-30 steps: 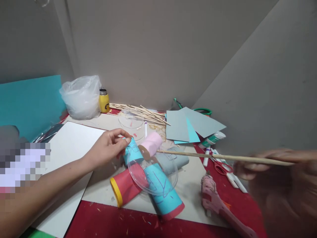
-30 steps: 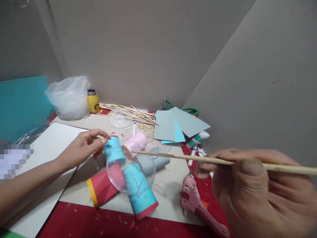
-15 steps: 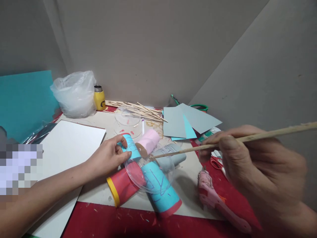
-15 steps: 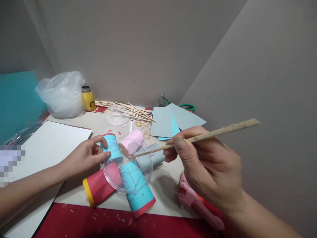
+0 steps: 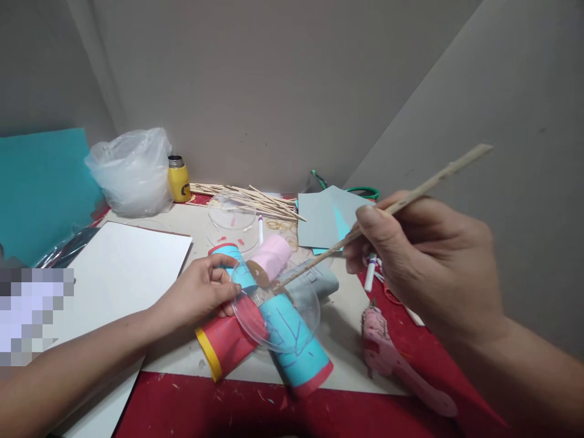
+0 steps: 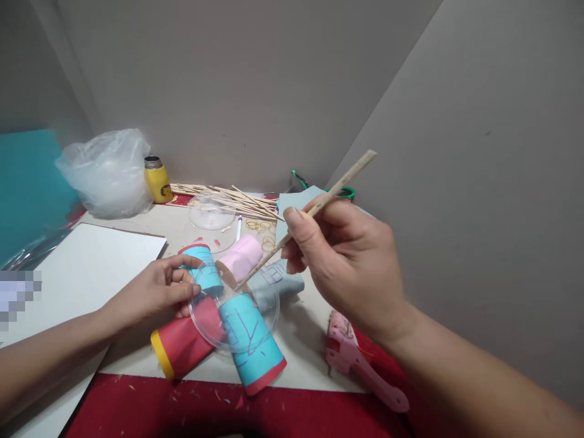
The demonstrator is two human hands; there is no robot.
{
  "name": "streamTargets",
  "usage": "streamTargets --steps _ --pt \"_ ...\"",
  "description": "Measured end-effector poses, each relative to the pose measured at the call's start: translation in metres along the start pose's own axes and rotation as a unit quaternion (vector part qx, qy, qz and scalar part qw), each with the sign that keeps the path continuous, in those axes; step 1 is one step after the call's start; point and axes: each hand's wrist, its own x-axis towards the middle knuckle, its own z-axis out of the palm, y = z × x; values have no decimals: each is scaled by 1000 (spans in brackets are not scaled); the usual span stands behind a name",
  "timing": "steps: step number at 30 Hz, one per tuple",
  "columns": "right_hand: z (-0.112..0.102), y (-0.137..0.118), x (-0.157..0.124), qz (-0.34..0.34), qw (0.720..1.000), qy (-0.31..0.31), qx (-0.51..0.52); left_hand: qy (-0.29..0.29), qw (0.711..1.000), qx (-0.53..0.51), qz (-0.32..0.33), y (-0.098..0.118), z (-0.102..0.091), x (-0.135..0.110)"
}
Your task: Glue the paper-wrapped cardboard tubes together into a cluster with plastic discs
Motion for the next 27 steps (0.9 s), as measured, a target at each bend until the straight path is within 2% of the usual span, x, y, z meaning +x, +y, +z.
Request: streamTargets --steps 2,4,7,9,15,24,27 --pt "2 1 1 6 1000 -16 8 -5 1000 -21 -10 1 3 -1" --pt "2 3 -2 -3 998 -60 4 -13 999 -43 -13 2 5 -1" --pt "1 4 -9 -43 988 -149 -17 -24 996 -89 -19 3 10 -2" --pt "-1 4 -15 -77 981 -173 -33 -33 991 -130 -28 5 13 -4" --pt "-13 -6 -37 -109 986 -113 -51 -75 971 -216 -63 12 20 -18" --pt "-27 -10 -45 -180 970 -102 -131 -81 964 -253 -27 15 22 -27" --pt "-27 -11 -46 -172 973 -90 -127 -76 965 -249 -27 14 23 -26"
